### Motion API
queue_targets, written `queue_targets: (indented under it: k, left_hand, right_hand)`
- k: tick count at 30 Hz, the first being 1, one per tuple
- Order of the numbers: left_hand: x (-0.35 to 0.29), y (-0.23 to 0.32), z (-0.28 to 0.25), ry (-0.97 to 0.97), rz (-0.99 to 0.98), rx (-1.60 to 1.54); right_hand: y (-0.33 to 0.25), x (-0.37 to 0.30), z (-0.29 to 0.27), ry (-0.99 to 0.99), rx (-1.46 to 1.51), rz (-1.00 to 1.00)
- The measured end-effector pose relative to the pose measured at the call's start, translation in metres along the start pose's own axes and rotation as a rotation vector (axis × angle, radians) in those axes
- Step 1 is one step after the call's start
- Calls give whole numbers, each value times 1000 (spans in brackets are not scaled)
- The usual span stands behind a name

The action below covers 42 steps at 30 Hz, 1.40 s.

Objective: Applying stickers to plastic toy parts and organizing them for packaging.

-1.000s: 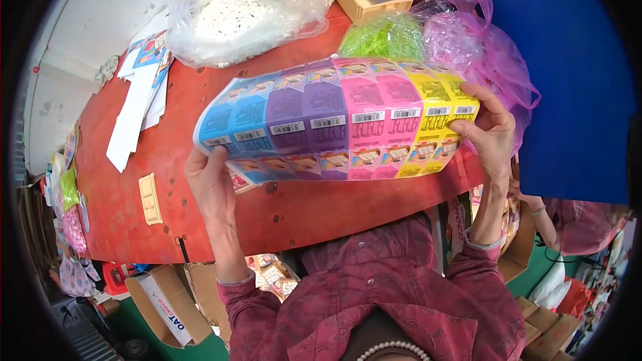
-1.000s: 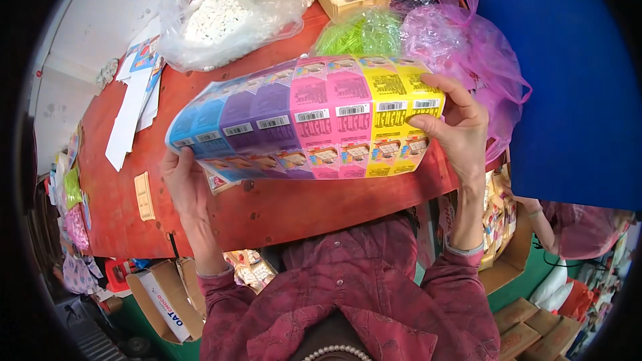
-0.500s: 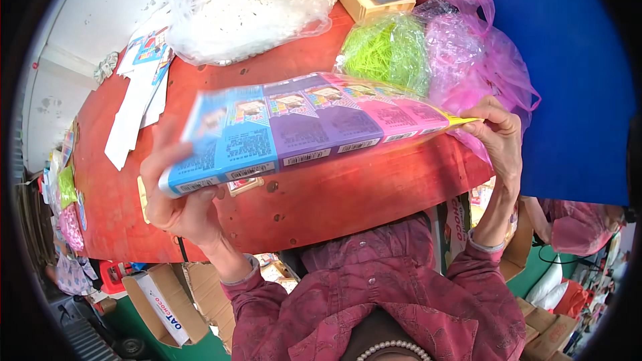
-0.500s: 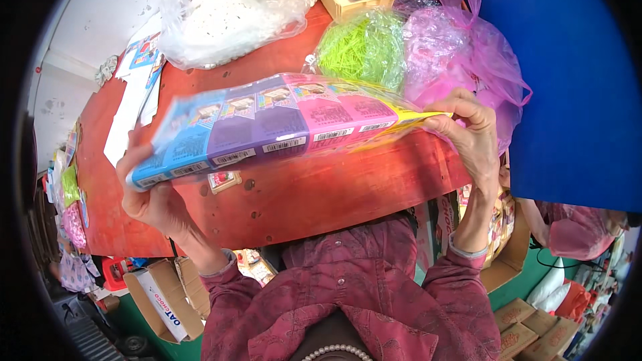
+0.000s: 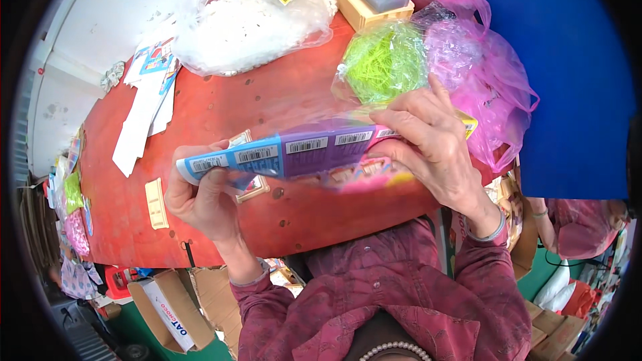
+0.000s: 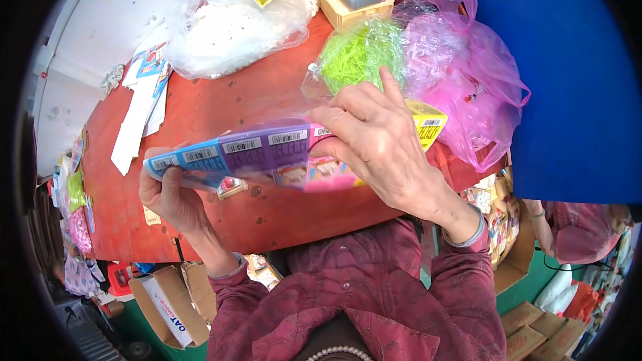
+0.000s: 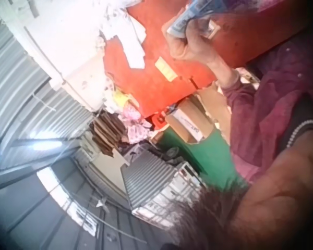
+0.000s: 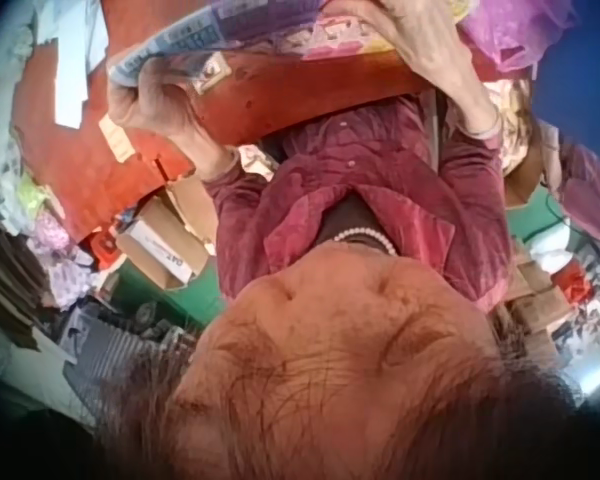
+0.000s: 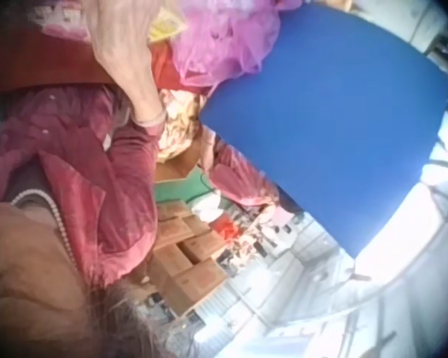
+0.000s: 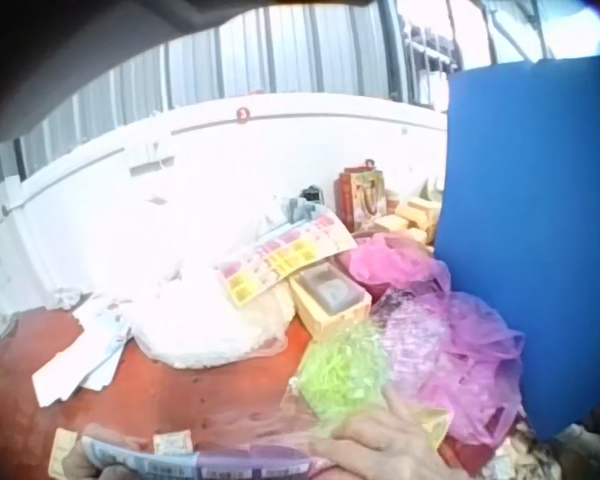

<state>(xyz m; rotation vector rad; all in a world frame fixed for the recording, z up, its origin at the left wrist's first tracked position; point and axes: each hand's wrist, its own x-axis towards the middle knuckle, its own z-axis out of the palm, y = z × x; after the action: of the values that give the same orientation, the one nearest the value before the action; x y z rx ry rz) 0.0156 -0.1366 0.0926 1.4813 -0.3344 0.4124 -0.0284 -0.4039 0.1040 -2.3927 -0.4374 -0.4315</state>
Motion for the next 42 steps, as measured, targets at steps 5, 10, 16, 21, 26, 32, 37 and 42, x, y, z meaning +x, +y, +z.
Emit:
queue_targets:
  k: [5,10,16,21,26,32,37,42]
  left_hand:
    - [-4,4,-9,20,-78,-20]
    - [-6,11,-20,103,-199,-93]
    - [11,24,9,356,274,303]
    - [10,60,18,-244,650,1090]
    - [14,40,33,-604,500,824]
    - [13,25,30,-690,258,668]
    - [9,14,33,-725,120,549]
    - [10,5,38,-754,15,483]
  right_hand:
    - [0,2,9,17,33,-76]
    - [-4,11,9,18,93,-109]
    - [-9,22,2,-11,151,-123]
    - [-19,32,-3,-54,193,-97]
    - [-22,36,3,-75,446,-110]
    - [-16,34,0,-265,485,-35]
    - [-3,26,14,-237,515,-36]
    - [5,23,14,-310,468,63]
